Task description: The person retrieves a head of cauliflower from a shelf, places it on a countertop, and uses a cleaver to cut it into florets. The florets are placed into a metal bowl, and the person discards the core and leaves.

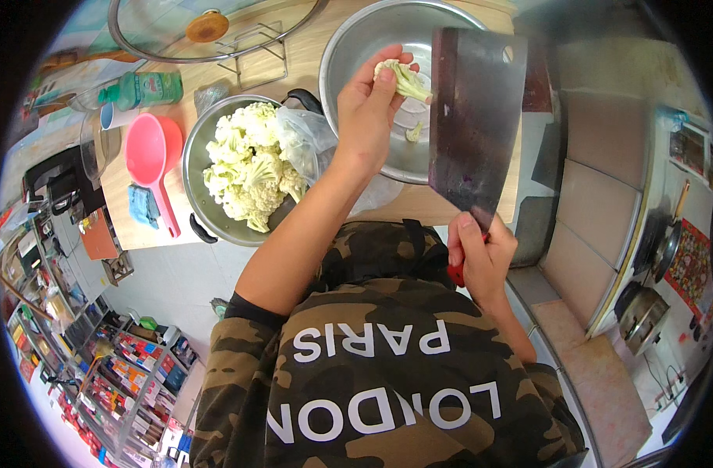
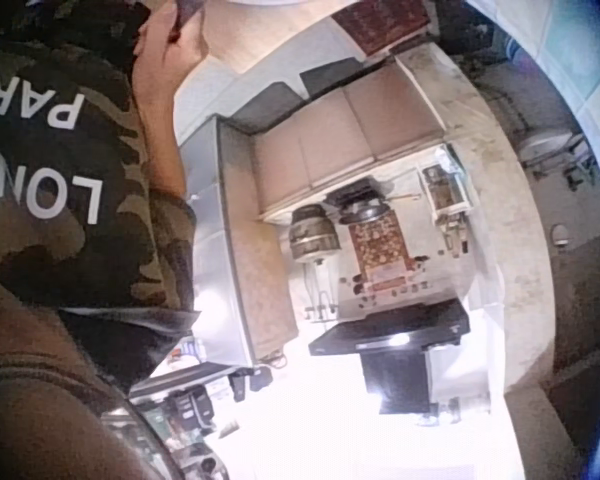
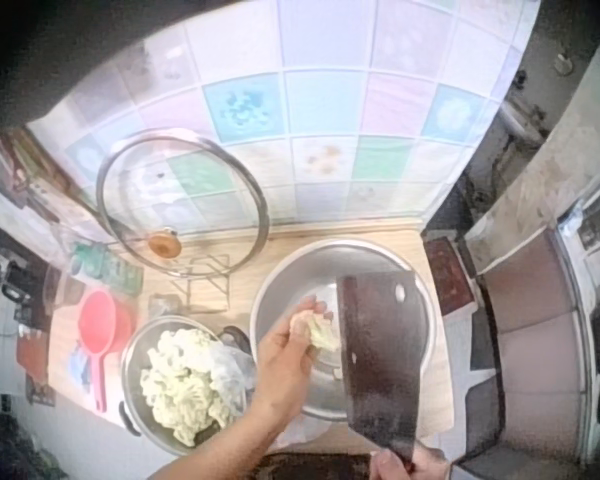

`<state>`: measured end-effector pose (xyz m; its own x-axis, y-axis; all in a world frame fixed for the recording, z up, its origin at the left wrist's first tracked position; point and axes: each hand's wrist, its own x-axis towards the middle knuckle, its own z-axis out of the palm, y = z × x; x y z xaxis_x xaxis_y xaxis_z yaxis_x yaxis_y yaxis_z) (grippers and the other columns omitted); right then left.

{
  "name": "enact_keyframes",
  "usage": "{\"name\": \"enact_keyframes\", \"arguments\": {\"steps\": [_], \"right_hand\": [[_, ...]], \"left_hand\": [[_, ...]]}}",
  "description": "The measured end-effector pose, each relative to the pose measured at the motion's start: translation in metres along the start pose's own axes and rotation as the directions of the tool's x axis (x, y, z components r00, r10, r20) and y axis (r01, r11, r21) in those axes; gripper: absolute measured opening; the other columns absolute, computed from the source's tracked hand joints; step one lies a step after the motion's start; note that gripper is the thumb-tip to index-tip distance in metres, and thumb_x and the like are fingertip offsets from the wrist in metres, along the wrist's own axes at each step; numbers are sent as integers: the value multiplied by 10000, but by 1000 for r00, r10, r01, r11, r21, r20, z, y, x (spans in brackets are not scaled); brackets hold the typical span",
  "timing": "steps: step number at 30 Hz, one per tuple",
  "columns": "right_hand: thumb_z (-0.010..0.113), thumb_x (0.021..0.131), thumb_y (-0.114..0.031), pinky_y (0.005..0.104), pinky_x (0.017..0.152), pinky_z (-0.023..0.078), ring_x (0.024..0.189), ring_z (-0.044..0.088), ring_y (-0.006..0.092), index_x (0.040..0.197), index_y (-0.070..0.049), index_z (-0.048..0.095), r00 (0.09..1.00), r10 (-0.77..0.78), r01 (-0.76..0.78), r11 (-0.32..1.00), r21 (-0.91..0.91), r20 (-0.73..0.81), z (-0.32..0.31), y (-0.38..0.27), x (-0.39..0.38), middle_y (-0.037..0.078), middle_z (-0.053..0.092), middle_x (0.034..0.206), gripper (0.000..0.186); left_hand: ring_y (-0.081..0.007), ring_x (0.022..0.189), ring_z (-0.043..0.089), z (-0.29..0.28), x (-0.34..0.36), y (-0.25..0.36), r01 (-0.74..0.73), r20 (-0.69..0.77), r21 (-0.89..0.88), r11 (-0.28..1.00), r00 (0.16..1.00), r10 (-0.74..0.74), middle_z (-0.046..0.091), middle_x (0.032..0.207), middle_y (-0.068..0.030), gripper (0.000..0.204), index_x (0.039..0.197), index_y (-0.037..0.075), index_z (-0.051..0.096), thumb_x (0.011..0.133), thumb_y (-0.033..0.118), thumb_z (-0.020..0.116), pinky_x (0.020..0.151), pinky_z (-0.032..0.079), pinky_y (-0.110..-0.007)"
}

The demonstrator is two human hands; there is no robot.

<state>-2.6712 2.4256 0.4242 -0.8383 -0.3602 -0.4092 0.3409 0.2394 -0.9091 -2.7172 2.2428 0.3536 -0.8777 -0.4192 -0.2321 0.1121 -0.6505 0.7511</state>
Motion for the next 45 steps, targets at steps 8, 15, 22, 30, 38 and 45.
{"name": "enact_keyframes", "arguments": {"steps": [8, 15, 22, 30, 38, 45], "right_hand": [[471, 917, -107, 209, 413, 353, 449, 430, 58, 722, 7, 453, 999, 30, -30, 1000, 3, 18, 0, 8, -4, 41, 514, 597, 227], [462, 919, -119, 215, 407, 340, 447, 423, 62, 705, -10, 434, 1000, 19, -20, 999, -31, -24, 6, 5, 7, 40, 500, 576, 242], [480, 910, -117, 213, 428, 343, 462, 428, 51, 830, 7, 521, 998, -38, 35, 997, -68, -57, 8, 7, 19, 12, 495, 562, 154], [474, 923, -183, 219, 410, 333, 439, 407, 69, 841, -19, 495, 998, 12, 2, 975, 222, -65, -5, 5, 35, 15, 472, 593, 184], [496, 888, -96, 217, 413, 331, 439, 428, 53, 733, 7, 522, 993, -114, 113, 993, -43, -28, -20, 2, 19, 11, 495, 542, 188], [523, 870, -53, 206, 411, 354, 443, 449, 45, 1023, 48, 584, 984, -145, 168, 941, -294, 98, -28, -5, -1, 1, 513, 553, 193]], "left_hand": [[-185, 1065, 531, 4, -4, -8, 21, -38, -19, 1000, 999, -22, 539, 1192, -113, 369, 1286, -28, 410, 960, 144, 414, 913, 444, -308], [-154, 1110, 493, 11, -21, -13, 127, 54, 59, 990, 990, -130, 492, 1267, -120, 482, 1362, -36, 294, 952, 168, 445, 980, 382, -290], [-184, 1201, 426, 14, -27, -14, 162, 102, -54, 985, 983, -156, 445, 1310, -143, 486, 1366, -49, 266, 958, 162, 423, 1038, 312, -323], [-269, 1217, 426, -5, -8, -7, 346, 131, -262, 901, 938, -322, 440, 1306, -139, 411, 1295, -2, 379, 964, 242, 381, 1038, 313, -420], [-269, 1040, 528, -18, -1, -5, 320, 97, -159, 934, 946, -308, 528, 1077, -111, 439, 1221, 19, 448, 947, 360, 419, 920, 447, -437], [-121, 704, 501, -18, 2, 6, 271, 85, 50, 961, 958, -275, 556, 832, -59, 433, 1081, -15, 557, 953, 371, 410, 738, 530, -358]]}}
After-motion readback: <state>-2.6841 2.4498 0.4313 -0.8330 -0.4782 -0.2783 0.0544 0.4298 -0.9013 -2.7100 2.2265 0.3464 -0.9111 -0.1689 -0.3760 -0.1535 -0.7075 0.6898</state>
